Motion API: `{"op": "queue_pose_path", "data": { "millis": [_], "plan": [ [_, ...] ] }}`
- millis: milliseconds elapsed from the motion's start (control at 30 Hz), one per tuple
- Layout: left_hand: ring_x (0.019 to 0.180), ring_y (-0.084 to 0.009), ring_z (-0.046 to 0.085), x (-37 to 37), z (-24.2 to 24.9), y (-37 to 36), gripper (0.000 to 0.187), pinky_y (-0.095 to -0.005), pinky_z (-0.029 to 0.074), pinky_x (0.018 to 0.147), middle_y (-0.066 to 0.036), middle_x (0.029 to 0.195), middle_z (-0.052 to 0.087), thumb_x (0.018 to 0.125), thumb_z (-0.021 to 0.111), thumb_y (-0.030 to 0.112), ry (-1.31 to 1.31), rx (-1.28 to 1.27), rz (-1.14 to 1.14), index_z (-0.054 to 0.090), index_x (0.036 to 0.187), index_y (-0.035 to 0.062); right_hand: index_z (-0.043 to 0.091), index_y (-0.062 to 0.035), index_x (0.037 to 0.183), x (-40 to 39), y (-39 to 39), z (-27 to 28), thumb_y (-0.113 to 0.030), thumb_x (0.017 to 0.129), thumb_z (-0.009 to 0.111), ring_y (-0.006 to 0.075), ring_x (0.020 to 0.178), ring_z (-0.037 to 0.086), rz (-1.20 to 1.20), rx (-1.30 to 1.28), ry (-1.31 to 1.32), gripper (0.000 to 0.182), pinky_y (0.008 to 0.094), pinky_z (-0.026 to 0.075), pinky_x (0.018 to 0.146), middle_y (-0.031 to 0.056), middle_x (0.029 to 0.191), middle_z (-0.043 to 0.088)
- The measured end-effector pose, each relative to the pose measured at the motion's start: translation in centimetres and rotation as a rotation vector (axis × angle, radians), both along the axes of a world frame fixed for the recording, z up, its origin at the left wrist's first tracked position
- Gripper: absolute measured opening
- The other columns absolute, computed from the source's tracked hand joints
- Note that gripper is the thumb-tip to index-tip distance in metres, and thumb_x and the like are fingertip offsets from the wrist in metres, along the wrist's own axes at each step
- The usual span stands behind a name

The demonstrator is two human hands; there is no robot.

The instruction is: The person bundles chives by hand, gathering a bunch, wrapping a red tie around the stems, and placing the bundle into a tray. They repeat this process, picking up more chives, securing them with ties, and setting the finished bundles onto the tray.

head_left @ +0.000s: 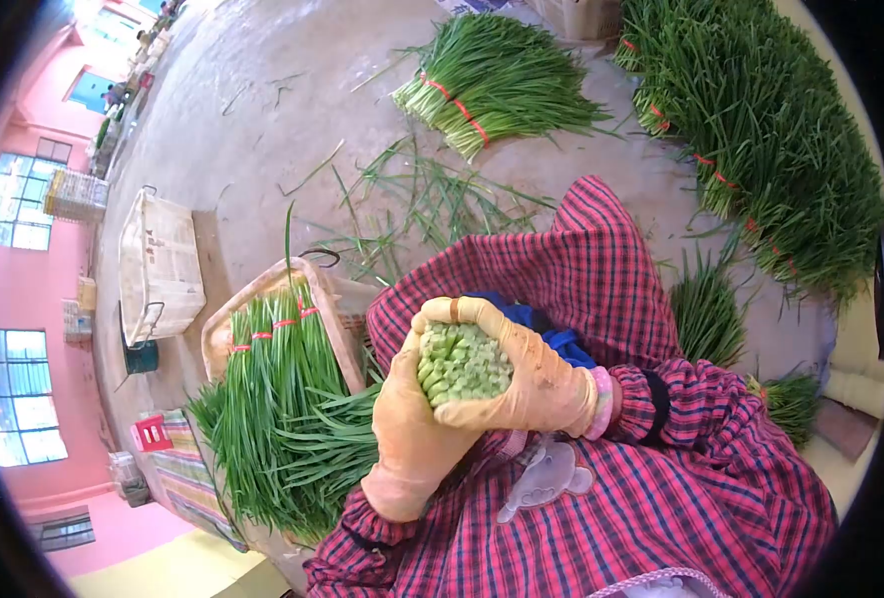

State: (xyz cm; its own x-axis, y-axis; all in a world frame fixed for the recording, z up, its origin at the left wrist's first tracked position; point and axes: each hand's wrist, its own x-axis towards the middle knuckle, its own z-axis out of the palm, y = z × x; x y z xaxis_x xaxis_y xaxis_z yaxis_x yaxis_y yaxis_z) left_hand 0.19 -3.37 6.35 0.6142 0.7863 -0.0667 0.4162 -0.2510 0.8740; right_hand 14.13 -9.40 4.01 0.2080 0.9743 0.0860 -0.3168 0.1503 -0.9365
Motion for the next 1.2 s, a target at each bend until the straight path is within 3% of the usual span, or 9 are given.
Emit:
{"op": "queue_pose_path", "data": {
  "millis": [133, 300, 500, 567, 700, 833, 967, 1067, 1200],
  "plan": [
    [0.099, -0.0273, 0.068, -0.2, -0.1, -0.3, 0.076, -0.0361, 0.054, 0.085, -0.015, 0.106, 0.068, 0.062, 0.090, 0.019, 0.201, 0.347, -0.075, 0.052, 0.125, 0.0012, 0.053, -0.0035, 0.126, 0.2, -0.5, -0.1, -0.009, 0.075, 0.079, 0.0123, 0.105, 0.059, -0.013, -0.050, 0.023, 0.057, 0.0307, 0.050, 0.093, 0.0049, 0.112, 0.061],
    [0.100, -0.0351, 0.066, 1.1, -0.3, 0.5, 0.083, -0.0420, 0.053, 0.085, -0.018, 0.108, 0.066, 0.061, 0.089, 0.024, 0.234, 0.287, -0.039, 0.049, 0.130, 0.0011, 0.054, -0.0040, 0.122, 0.5, 0.7, -1.8, -0.014, 0.078, 0.078, 0.0107, 0.098, 0.061, -0.055, -0.122, 0.050, 0.051, 0.0287, 0.052, 0.088, 0.0038, 0.105, 0.063],
    [0.129, -0.0288, 0.051, 0.8, 3.3, 3.1, 0.095, -0.0361, 0.039, 0.108, -0.020, 0.134, 0.055, 0.064, 0.088, 0.017, 0.193, 0.021, -0.309, 0.038, 0.142, -0.0039, 0.052, -0.0040, 0.131, 1.7, 0.9, -3.5, -0.008, 0.084, 0.074, 0.0127, 0.105, 0.061, -0.010, -0.133, 0.465, 0.052, 0.0297, 0.050, 0.093, 0.0050, 0.116, 0.064],
    [0.125, -0.0275, 0.054, -1.3, 3.3, 2.4, 0.080, -0.0370, 0.041, 0.108, -0.021, 0.134, 0.056, 0.072, 0.085, 0.017, 0.128, 0.334, -0.089, 0.045, 0.138, -0.0056, 0.050, -0.0027, 0.135, 2.0, 0.9, -3.7, -0.008, 0.086, 0.073, 0.0143, 0.107, 0.061, -0.019, -0.123, 0.468, 0.054, 0.0310, 0.050, 0.094, 0.0068, 0.119, 0.064],
    [0.114, -0.0186, 0.060, -4.1, 4.5, -2.5, 0.041, -0.0343, 0.045, 0.102, -0.014, 0.118, 0.066, 0.091, 0.067, 0.006, -0.068, -0.659, -0.220, 0.056, 0.129, -0.0054, 0.049, -0.0008, 0.134, 2.3, 1.2, -4.5, -0.010, 0.087, 0.071, 0.0176, 0.107, 0.062, -0.028, -0.165, 0.584, 0.053, 0.0333, 0.050, 0.095, 0.0084, 0.118, 0.065],
    [0.137, -0.0254, 0.040, -3.4, -0.6, -7.1, 0.069, -0.0393, 0.032, 0.114, -0.020, 0.149, 0.038, 0.097, 0.060, 0.014, -0.249, -1.025, -0.189, 0.022, 0.152, -0.0034, 0.049, -0.0006, 0.135, 1.9, 0.8, -2.1, -0.007, 0.087, 0.069, 0.0194, 0.108, 0.062, 0.007, -0.169, 0.713, 0.052, 0.0337, 0.050, 0.096, 0.0106, 0.119, 0.064],
    [0.140, -0.0270, 0.036, -2.7, -1.7, -7.5, 0.068, -0.0410, 0.027, 0.116, -0.018, 0.154, 0.032, 0.098, 0.056, 0.022, -0.744, -1.239, 0.064, 0.022, 0.153, -0.0002, 0.044, 0.0001, 0.138, 1.9, -0.3, 1.5, -0.005, 0.085, 0.070, 0.0201, 0.112, 0.060, 0.017, -0.009, 0.680, 0.060, 0.0352, 0.050, 0.098, 0.0111, 0.125, 0.059],
    [0.140, -0.0285, 0.036, -1.5, 1.4, -8.7, 0.071, -0.0416, 0.026, 0.117, -0.014, 0.154, 0.032, 0.092, 0.055, 0.035, -0.766, -0.763, -0.205, 0.030, 0.151, 0.0045, 0.036, 0.0002, 0.142, 1.5, -1.1, 3.5, 0.000, 0.076, 0.077, 0.0281, 0.117, 0.057, -0.021, 0.545, 0.351, 0.078, 0.0420, 0.046, 0.102, 0.0154, 0.132, 0.051],
    [0.131, -0.0268, 0.047, -0.6, 5.8, -8.5, 0.077, -0.0444, 0.038, 0.109, -0.011, 0.145, 0.045, 0.091, 0.054, 0.054, -1.170, -1.083, -0.006, 0.034, 0.148, 0.0068, 0.057, -0.0038, 0.116, 0.1, -1.2, 4.0, -0.013, 0.066, 0.087, 0.0383, 0.105, 0.061, -0.232, 1.000, -0.004, 0.058, 0.0507, 0.048, 0.093, 0.0188, 0.114, 0.061]
  ]
}}
